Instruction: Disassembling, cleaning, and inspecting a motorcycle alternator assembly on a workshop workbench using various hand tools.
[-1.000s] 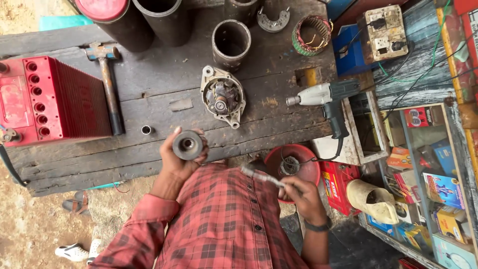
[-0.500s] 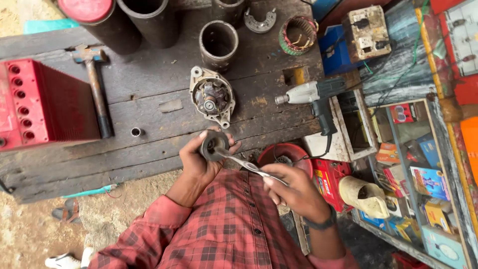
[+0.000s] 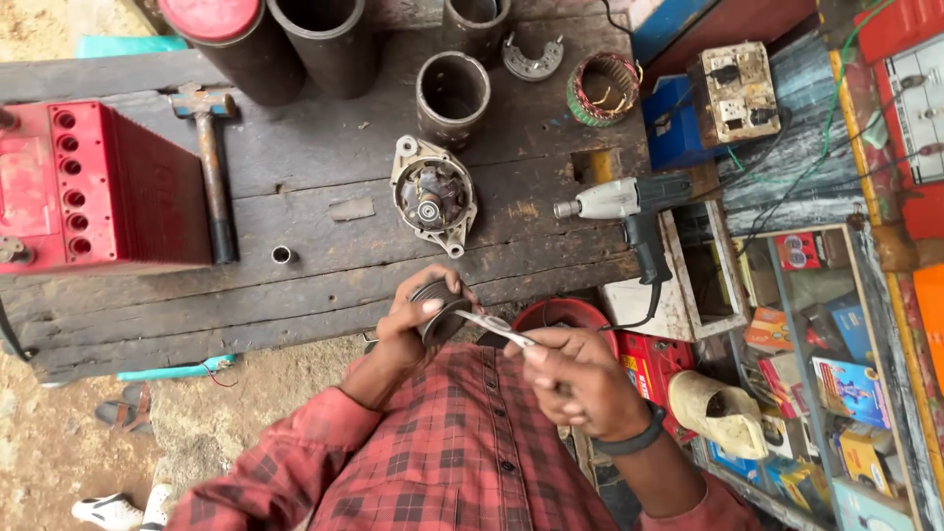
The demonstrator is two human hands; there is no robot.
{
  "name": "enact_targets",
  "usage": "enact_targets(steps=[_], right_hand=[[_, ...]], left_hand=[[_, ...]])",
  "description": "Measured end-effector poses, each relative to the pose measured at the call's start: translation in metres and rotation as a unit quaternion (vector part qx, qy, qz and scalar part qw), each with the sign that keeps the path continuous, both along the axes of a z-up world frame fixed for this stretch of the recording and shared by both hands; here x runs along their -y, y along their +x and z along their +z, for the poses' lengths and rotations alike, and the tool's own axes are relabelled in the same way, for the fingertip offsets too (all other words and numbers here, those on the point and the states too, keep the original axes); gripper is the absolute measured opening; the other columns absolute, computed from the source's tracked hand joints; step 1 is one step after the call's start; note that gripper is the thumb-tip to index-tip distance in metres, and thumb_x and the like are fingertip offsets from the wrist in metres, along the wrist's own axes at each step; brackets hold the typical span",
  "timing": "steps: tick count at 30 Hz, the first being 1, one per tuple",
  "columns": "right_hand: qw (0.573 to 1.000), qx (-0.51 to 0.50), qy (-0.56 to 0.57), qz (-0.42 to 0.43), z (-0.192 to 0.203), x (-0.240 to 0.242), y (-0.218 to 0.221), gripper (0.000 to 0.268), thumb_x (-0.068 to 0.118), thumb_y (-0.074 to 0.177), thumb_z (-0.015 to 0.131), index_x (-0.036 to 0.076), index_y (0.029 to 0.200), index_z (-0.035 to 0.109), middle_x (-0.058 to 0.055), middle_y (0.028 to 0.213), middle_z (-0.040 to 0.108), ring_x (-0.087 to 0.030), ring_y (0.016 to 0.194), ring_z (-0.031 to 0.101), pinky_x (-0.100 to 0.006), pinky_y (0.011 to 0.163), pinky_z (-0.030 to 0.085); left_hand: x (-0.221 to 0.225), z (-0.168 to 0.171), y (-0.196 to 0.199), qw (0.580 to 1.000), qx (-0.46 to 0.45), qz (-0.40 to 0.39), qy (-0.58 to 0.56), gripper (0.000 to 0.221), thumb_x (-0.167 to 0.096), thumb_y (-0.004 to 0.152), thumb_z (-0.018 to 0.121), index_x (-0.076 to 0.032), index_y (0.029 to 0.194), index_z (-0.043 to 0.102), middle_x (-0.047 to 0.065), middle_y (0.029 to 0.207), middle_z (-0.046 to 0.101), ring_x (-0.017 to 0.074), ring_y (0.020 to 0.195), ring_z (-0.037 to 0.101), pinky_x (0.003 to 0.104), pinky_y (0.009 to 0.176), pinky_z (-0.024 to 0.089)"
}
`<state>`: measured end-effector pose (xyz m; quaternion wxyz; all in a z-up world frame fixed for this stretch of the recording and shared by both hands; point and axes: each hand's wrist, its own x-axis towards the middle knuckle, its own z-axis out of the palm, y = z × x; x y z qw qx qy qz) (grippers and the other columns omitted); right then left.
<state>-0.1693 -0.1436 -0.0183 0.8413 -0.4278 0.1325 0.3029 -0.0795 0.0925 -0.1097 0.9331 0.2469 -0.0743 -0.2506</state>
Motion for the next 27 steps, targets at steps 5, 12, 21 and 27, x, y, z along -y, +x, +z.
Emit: enact_targets(steps=[5, 12, 21, 27], right_hand=[[0.639, 0.637, -0.417, 0.107, 0.069, -0.033, 0.011, 0.009, 0.005, 0.097, 0.055, -0.001, 0.104, 0.052, -0.014, 0.101, 0.065, -0.019, 0.07, 0.063, -0.03, 0.058, 0.052], [0.386, 0.52, -0.721, 0.247, 0.077, -0.008, 0.008, 0.057, 0.0, 0.071, 0.069, -0.009, 0.126, 0.064, -0.009, 0.087, 0.061, -0.022, 0.065, 0.064, -0.035, 0.049, 0.051], [0.404, 0.598, -0.682, 0.121, 0.055, -0.024, 0.038, 0.049, -0.002, 0.077, 0.065, 0.0, 0.127, 0.068, -0.009, 0.094, 0.061, -0.021, 0.068, 0.06, -0.037, 0.056, 0.049], [0.473, 0.562, -0.64, 0.226, 0.012, -0.016, 0.033, 0.054, 0.0, 0.083, 0.065, -0.009, 0.136, 0.061, -0.012, 0.083, 0.059, -0.02, 0.058, 0.057, -0.036, 0.05, 0.048]], left_hand=[[-0.011, -0.011, 0.015, 0.994, -0.032, -0.073, 0.073, 0.035, -0.016, 0.084, 0.067, 0.003, 0.112, 0.057, 0.024, 0.104, 0.067, 0.0379, 0.096, 0.071, 0.049, 0.09, 0.059], [-0.018, -0.007, 0.039, 0.948, -0.317, 0.026, -0.016, 0.033, -0.022, 0.09, 0.062, 0.005, 0.11, 0.06, 0.027, 0.103, 0.067, 0.0425, 0.1, 0.068, 0.056, 0.083, 0.063], [-0.009, 0.013, 0.037, 0.962, -0.273, -0.015, 0.008, 0.033, -0.024, 0.094, 0.057, 0.006, 0.109, 0.058, 0.029, 0.103, 0.066, 0.0498, 0.108, 0.07, 0.055, 0.084, 0.062], [-0.007, 0.01, 0.046, 0.982, -0.167, -0.006, 0.088, 0.028, -0.018, 0.094, 0.062, 0.002, 0.112, 0.057, 0.022, 0.099, 0.066, 0.0402, 0.097, 0.071, 0.054, 0.086, 0.064]])
